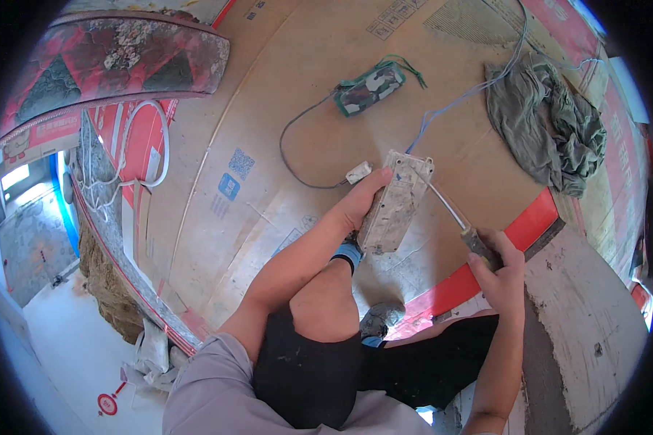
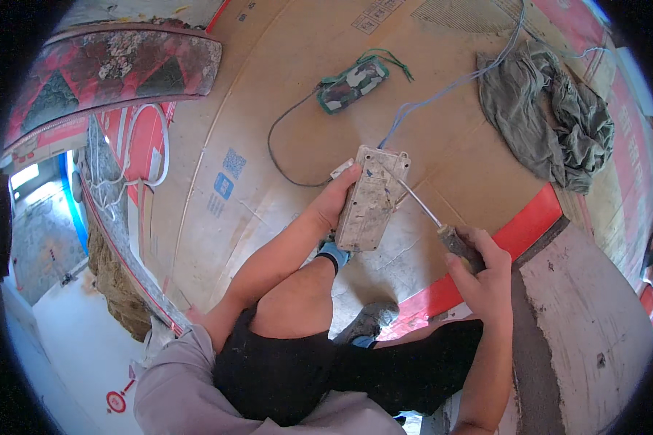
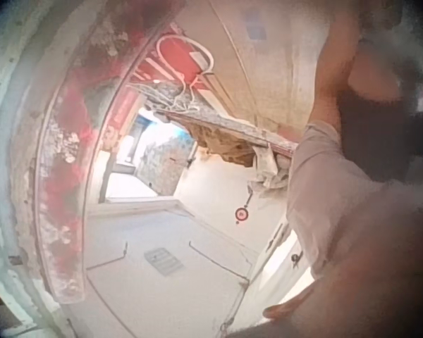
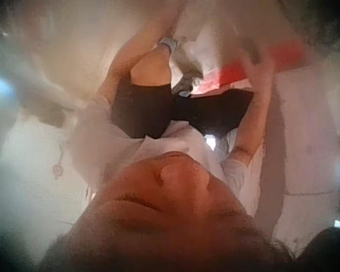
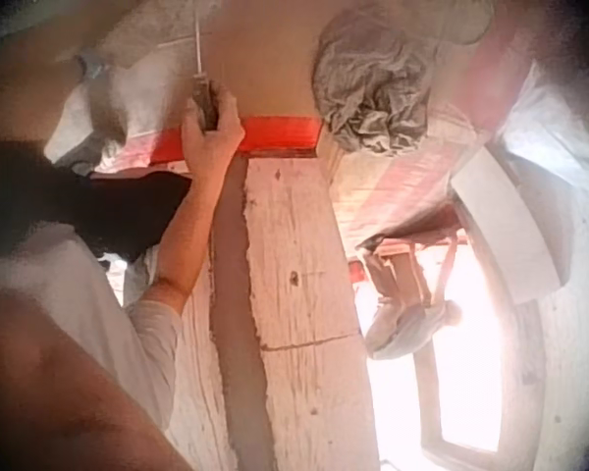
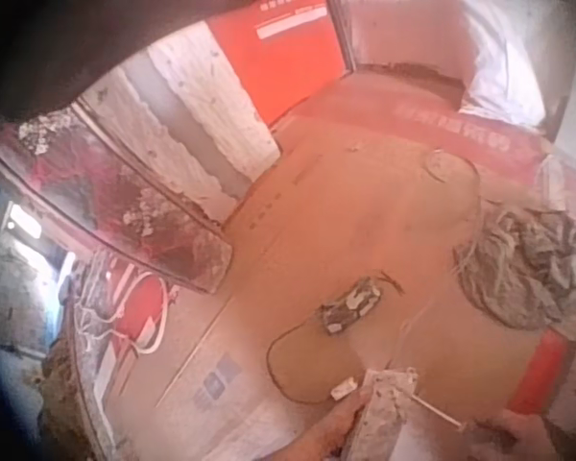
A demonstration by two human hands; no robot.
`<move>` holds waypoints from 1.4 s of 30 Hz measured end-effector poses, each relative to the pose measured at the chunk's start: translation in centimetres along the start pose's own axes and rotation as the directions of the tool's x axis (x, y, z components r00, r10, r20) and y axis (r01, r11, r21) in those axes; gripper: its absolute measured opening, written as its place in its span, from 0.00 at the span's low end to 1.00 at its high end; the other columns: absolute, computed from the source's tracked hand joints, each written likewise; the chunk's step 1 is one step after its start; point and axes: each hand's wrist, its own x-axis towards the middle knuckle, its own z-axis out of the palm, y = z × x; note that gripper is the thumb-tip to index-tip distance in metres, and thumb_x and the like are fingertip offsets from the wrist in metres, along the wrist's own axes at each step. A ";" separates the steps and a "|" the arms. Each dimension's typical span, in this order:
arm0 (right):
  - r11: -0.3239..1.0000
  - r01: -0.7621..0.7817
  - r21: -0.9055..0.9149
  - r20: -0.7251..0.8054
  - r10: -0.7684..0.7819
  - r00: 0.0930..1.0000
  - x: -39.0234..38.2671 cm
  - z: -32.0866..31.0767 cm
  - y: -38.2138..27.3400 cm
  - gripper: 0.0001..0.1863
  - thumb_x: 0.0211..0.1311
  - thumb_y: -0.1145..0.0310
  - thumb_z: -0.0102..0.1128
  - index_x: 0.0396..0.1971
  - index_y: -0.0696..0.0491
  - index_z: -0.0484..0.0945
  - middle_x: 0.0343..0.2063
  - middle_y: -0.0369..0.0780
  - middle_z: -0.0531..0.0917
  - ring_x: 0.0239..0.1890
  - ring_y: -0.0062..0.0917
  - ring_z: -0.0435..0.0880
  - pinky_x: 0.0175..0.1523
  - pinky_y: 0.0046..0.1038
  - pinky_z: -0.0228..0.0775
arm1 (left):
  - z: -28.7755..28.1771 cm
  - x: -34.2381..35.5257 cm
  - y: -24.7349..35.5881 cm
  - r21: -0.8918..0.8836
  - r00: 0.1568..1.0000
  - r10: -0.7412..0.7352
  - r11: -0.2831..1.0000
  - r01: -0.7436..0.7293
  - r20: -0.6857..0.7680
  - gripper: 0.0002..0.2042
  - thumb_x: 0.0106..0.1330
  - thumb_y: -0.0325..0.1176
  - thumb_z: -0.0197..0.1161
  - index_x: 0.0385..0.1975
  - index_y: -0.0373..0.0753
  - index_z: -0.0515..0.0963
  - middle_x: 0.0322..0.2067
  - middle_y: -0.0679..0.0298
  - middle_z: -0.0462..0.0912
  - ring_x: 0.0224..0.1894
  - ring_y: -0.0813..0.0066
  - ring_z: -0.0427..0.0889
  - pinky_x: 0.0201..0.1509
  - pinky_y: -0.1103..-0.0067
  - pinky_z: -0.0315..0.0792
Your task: The person sits on the floor and uses a screwdriver to connect blue electrical wires to the terminals of a white electrical outlet. They strip the wire ends, insert them into the terminal slots, and tighten the screws to secure the connections.
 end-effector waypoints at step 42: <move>0.709 -0.671 0.218 0.461 0.531 0.711 4.0 -1.6 -0.2 0.18 0.58 0.68 0.62 0.46 0.63 0.79 0.23 0.33 0.75 0.21 0.15 0.71 0.23 0.20 0.60 | -4.6 2.5 -6.3 0.304 0.973 -0.152 0.931 0.201 -0.175 0.22 0.75 0.54 0.43 0.52 0.44 0.73 0.38 0.65 0.81 0.37 0.77 0.80 0.42 0.76 0.76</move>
